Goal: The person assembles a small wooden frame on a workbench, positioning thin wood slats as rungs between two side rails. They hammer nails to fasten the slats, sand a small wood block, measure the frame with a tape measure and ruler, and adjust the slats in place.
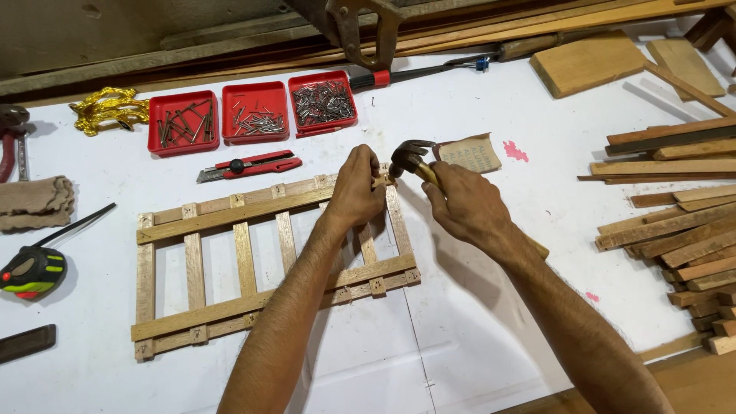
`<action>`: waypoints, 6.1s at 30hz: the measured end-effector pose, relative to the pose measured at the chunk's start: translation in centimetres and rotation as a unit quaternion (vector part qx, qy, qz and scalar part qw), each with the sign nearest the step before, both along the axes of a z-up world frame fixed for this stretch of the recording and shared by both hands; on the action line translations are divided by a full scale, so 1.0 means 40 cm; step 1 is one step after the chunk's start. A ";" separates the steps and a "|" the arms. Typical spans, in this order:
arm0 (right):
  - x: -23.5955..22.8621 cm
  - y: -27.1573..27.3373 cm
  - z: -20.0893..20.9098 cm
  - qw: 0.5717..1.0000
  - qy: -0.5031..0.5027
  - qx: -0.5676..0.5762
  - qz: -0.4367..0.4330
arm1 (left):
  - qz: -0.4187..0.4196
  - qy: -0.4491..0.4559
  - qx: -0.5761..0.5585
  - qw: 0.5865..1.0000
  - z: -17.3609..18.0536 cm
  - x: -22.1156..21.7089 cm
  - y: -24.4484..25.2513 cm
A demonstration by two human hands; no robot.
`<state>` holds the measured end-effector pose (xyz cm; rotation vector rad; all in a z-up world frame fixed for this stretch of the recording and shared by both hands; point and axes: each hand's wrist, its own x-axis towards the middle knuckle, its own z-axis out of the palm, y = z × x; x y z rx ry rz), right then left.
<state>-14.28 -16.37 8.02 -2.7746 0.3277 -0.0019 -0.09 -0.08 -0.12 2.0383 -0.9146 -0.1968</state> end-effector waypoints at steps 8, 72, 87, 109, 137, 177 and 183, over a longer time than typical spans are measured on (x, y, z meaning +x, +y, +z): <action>-0.001 0.002 -0.034 0.999 -0.046 0.025 0.004 | 0.002 -0.007 0.007 1.000 0.009 -0.003 0.001; -0.338 -0.101 0.135 0.839 -0.301 0.435 -0.126 | -0.071 0.088 -0.211 0.971 0.380 -0.362 -0.174; -0.074 0.272 0.169 0.862 -0.191 0.469 0.031 | -0.088 0.168 -0.446 0.875 0.325 -0.230 0.233; -0.114 0.137 -0.086 0.954 -0.081 -0.034 0.286 | -0.111 -0.264 0.128 0.949 0.037 -0.250 0.290; -0.106 0.142 -0.102 0.956 -0.027 -0.061 0.284 | -0.099 -0.273 0.198 0.936 0.030 -0.261 0.278; -0.084 0.137 -0.098 0.950 -0.047 -0.056 0.304 | -0.105 -0.281 0.203 0.932 0.022 -0.248 0.279; 0.024 0.104 -0.116 0.960 -0.052 -0.024 0.275 | -0.082 -0.225 0.185 0.953 0.043 -0.165 0.254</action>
